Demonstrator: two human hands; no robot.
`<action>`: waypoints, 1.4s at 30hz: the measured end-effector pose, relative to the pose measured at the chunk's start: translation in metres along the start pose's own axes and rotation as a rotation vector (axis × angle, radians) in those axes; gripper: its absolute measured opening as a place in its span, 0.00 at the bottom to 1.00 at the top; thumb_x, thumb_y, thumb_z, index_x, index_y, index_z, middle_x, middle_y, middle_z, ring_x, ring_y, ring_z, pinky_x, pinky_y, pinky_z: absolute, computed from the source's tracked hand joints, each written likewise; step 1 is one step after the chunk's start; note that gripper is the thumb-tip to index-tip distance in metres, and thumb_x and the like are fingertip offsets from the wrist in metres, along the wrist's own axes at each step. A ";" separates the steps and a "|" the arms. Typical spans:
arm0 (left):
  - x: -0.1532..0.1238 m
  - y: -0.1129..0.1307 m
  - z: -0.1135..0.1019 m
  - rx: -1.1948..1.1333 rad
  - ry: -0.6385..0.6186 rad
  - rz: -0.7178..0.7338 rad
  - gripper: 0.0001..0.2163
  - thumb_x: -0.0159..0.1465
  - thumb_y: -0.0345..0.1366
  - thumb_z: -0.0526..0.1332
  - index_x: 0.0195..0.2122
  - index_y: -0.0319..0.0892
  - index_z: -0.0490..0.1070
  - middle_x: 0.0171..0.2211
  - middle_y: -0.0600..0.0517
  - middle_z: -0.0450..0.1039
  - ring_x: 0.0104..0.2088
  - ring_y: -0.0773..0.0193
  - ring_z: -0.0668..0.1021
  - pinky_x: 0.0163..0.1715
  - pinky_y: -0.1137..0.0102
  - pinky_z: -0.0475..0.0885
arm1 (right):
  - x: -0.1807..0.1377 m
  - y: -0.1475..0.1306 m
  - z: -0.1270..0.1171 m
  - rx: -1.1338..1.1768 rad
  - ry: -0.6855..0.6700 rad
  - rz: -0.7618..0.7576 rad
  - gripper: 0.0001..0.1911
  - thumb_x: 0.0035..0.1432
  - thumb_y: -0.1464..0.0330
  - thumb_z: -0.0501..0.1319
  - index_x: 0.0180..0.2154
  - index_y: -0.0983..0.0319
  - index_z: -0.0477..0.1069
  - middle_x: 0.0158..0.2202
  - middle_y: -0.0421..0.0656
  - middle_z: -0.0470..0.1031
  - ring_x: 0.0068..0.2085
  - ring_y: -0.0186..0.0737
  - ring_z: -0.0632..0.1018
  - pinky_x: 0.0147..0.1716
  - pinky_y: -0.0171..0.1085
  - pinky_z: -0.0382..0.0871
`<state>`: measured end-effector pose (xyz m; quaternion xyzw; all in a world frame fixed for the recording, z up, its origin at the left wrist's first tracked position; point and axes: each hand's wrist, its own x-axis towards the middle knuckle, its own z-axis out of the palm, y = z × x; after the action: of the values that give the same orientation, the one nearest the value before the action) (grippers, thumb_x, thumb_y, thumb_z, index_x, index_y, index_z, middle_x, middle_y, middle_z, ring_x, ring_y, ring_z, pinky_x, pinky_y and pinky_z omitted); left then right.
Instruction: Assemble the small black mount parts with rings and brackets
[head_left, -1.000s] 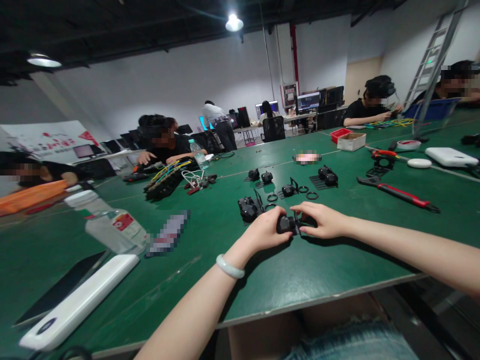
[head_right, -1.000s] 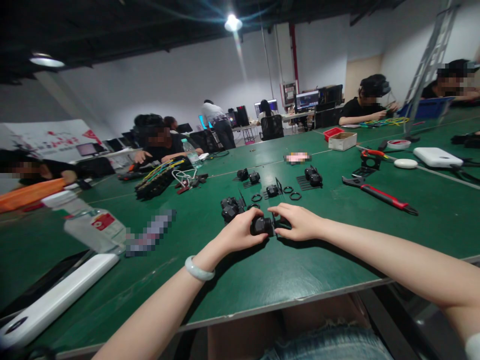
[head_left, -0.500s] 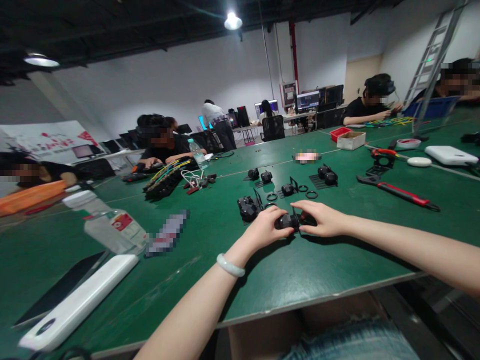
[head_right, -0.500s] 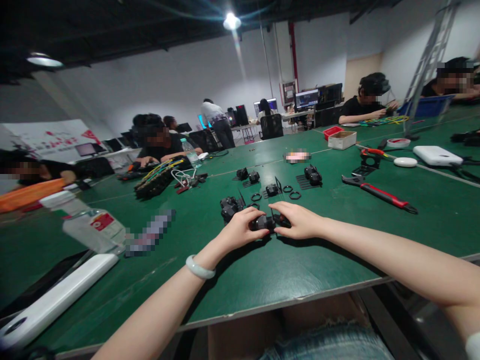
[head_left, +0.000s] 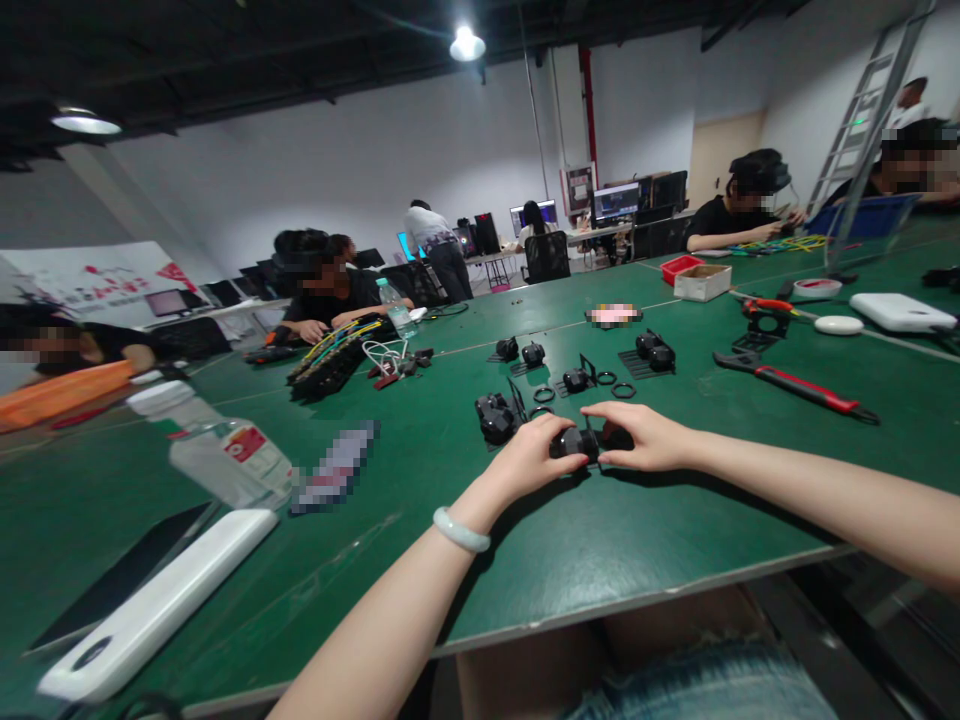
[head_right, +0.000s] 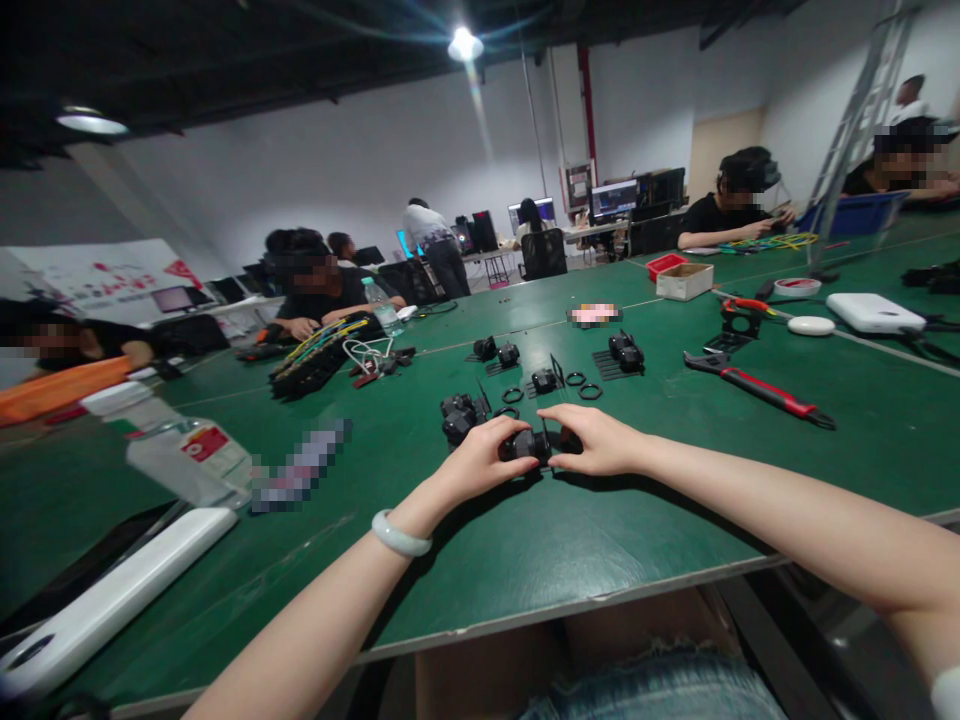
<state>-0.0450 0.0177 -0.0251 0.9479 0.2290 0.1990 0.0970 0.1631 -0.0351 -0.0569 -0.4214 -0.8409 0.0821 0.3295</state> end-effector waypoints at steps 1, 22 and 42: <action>0.000 0.000 0.000 -0.001 0.000 0.002 0.17 0.52 0.42 0.59 0.40 0.41 0.64 0.33 0.50 0.67 0.33 0.64 0.71 0.34 0.70 0.66 | 0.000 0.000 0.000 0.003 -0.001 0.001 0.34 0.45 0.62 0.60 0.53 0.64 0.53 0.49 0.51 0.63 0.45 0.43 0.68 0.43 0.42 0.62; -0.001 0.001 -0.003 0.032 -0.029 0.041 0.16 0.52 0.44 0.57 0.39 0.40 0.65 0.31 0.51 0.67 0.32 0.65 0.70 0.32 0.72 0.64 | 0.000 -0.001 -0.002 0.027 -0.038 -0.022 0.34 0.44 0.63 0.60 0.53 0.62 0.54 0.49 0.49 0.63 0.46 0.43 0.68 0.44 0.41 0.62; -0.001 0.003 -0.001 -0.017 -0.026 0.036 0.16 0.52 0.43 0.58 0.40 0.41 0.65 0.32 0.51 0.68 0.33 0.65 0.71 0.33 0.71 0.64 | 0.000 -0.003 -0.001 0.081 -0.046 -0.053 0.34 0.43 0.61 0.61 0.52 0.62 0.55 0.48 0.49 0.64 0.45 0.43 0.69 0.44 0.41 0.62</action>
<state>-0.0448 0.0144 -0.0233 0.9535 0.2089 0.1902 0.1045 0.1621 -0.0372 -0.0547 -0.3833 -0.8551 0.1168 0.3291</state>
